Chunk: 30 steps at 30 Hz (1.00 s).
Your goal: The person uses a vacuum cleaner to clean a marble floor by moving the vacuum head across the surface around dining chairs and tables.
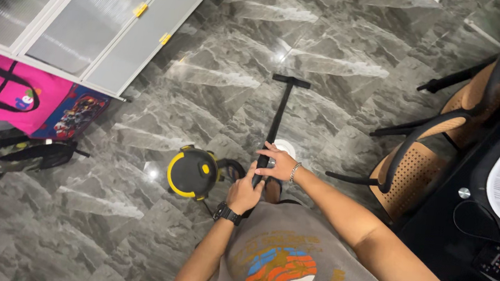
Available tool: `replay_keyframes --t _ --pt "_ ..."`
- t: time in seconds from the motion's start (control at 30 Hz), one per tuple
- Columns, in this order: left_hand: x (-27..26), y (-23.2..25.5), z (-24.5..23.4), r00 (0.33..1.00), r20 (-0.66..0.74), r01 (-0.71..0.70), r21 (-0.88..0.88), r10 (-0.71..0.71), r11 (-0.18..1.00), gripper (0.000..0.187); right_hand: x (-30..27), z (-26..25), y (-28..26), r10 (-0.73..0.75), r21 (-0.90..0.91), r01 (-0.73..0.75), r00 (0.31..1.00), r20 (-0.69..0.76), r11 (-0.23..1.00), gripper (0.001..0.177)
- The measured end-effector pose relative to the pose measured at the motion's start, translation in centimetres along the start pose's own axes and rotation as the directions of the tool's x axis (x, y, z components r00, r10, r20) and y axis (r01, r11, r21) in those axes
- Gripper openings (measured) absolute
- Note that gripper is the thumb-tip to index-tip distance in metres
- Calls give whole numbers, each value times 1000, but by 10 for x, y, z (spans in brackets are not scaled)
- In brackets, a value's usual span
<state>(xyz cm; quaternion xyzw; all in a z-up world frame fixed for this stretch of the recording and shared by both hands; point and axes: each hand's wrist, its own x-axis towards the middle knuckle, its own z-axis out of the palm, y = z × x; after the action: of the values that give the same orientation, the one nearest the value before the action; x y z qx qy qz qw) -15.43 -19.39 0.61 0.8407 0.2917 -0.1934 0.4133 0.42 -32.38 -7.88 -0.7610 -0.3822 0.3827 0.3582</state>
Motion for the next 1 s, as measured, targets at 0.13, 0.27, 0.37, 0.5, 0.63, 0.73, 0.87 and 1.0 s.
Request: replay_keyframes --t 0.13,0.27,0.37,0.5,0.63,0.73,0.87,1.0 --pt "-1 -7 -3 999 -39 11 -7 -12 1000 74 15 2 -4 -56 -70 58 998 35 996 77" --pt "-4 -14 -9 998 -64 26 -11 -26 1000 75 24 5 -11 -30 -78 37 996 88 996 77" --pt "-5 -19 -18 998 -67 14 27 -12 1000 74 28 12 -15 -30 -82 38 995 96 996 78" --pt "-7 -25 -36 999 10 51 50 -52 997 74 34 25 -20 -40 -67 43 998 41 997 78" --pt "-3 -34 -55 997 50 59 42 -61 997 74 44 33 -29 -37 -65 38 999 10 997 76" --pt "3 -53 -64 999 47 11 65 -14 998 73 54 43 -38 -31 -71 31 1000 1 997 77" --pt "8 -92 -82 999 40 -19 37 18 999 73 76 67 -55 10 -61 -10 1000 -11 998 77" --pt "0 -142 -122 995 83 -61 79 54 995 74 95 112 -92 24 -46 -27 998 -62 999 76"
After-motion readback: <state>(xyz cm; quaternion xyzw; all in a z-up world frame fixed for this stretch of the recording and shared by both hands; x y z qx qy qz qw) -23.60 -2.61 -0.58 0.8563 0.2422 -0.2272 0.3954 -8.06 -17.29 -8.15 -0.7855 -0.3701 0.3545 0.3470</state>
